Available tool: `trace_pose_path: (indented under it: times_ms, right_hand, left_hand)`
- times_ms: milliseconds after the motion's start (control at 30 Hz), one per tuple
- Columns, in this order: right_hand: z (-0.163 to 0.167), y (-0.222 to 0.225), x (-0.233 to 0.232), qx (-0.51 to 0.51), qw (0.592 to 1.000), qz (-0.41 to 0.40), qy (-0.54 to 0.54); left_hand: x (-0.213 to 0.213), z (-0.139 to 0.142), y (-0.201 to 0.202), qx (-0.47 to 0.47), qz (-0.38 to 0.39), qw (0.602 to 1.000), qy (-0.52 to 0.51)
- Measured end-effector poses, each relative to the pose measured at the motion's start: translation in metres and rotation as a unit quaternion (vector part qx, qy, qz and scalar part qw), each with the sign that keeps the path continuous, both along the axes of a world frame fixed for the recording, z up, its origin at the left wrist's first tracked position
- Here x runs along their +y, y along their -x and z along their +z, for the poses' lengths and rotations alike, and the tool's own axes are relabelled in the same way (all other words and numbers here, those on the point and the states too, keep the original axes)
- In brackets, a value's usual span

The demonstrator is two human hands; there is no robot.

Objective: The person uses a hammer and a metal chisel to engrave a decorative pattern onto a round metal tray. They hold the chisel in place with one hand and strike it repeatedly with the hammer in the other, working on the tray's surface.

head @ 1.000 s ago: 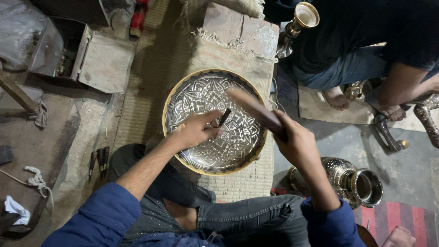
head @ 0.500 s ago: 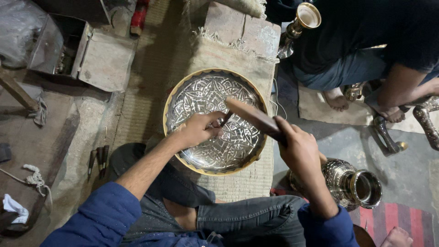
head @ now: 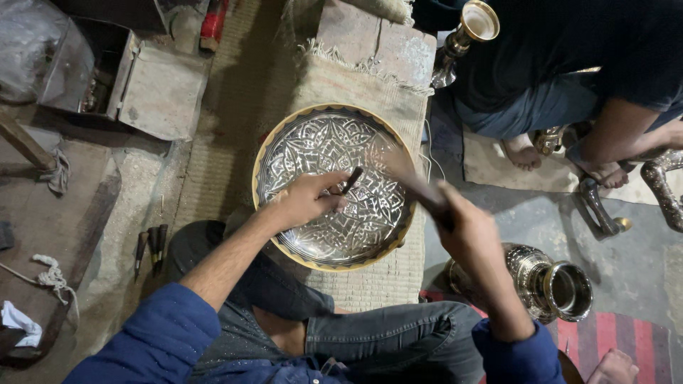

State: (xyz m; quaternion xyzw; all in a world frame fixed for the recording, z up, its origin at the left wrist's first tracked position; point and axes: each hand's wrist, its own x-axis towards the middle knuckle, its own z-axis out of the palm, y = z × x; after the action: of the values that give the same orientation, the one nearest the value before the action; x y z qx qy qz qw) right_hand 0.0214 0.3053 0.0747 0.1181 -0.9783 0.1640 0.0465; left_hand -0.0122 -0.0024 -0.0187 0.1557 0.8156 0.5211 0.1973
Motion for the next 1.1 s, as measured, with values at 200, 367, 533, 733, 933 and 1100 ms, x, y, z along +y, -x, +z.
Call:
trace_pose_path:
  times_ms: [200, 367, 533, 733, 933, 1100]
  right_hand:
    - [0.005, 0.012, 0.009, -0.017, 0.999, -0.03, 0.03]
    - [-0.006, 0.02, 0.008, -0.011, 0.998, 0.002, 0.057]
    - [-0.001, 0.023, 0.004, -0.077, 0.993, -0.036, 0.082]
    - [0.025, 0.022, -0.001, -0.032, 0.995, -0.001, -0.098]
    - [0.03, 0.026, -0.005, -0.02, 0.992, 0.05, -0.11]
    - [0.02, 0.035, -0.012, 0.028, 0.974, 0.101, -0.202]
  left_hand:
    - [0.003, 0.003, 0.0, -0.004, 0.013, 1.0, -0.024]
    - [0.004, 0.001, -0.001, 0.005, 0.022, 1.0, -0.01]
    - [0.005, -0.003, -0.001, 0.03, 0.019, 0.999, 0.017]
    - [0.01, -0.009, -0.01, 0.048, 0.097, 0.993, -0.05]
    - [0.034, -0.008, -0.041, -0.027, 0.288, 0.956, -0.042]
    - [0.038, -0.004, -0.05, 0.004, 0.293, 0.956, -0.026]
